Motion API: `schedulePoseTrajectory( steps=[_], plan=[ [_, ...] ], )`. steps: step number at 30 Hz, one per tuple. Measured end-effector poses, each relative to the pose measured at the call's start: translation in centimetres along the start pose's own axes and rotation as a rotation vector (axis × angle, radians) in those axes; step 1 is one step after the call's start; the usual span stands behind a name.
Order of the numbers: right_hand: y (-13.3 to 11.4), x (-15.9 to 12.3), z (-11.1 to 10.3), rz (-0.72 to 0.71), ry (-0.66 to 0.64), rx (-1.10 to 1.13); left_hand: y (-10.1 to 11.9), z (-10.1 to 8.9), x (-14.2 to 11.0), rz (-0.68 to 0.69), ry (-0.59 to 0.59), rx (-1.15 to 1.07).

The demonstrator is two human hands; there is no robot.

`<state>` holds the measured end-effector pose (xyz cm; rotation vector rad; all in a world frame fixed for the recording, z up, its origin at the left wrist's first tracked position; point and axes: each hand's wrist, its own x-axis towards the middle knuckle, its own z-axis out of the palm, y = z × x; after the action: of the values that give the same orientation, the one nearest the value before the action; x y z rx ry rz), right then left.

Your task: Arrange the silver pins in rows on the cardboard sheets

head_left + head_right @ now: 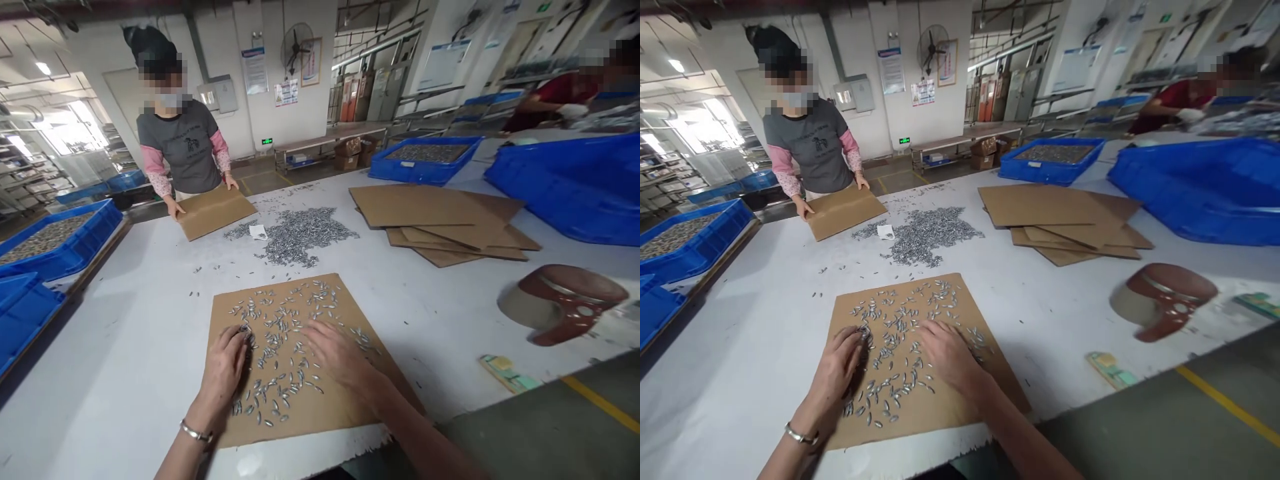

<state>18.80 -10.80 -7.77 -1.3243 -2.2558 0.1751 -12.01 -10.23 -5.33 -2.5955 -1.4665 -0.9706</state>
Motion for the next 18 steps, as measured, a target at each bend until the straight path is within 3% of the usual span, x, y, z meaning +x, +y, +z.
schedulePoseTrajectory(
  steps=[4, 7, 10, 14, 18],
  plan=[
    [4.0, -6.6, -1.5, 0.172, 0.024, -0.012, 0.6, -2.5, -2.2, -0.043, -0.040, -0.059],
    [5.5, -9.3, -2.1, 0.269, 0.088, -0.069, 1.4, -3.0, -3.9, -0.086, -0.052, -0.060],
    [4.9, -9.8, -2.1, 0.282, 0.165, -0.113, 1.9, -2.9, -5.4, -0.102, -0.020, -0.040],
    [3.9, -9.5, -1.6, 0.188, 0.114, -0.060, 2.3, -3.4, -7.1, -0.154, -0.004, -0.033],
    [3.6, -9.3, -1.2, 0.275, 0.241, -0.146, 3.0, -4.6, -8.6, -0.270, -0.001, -0.010]
  ],
)
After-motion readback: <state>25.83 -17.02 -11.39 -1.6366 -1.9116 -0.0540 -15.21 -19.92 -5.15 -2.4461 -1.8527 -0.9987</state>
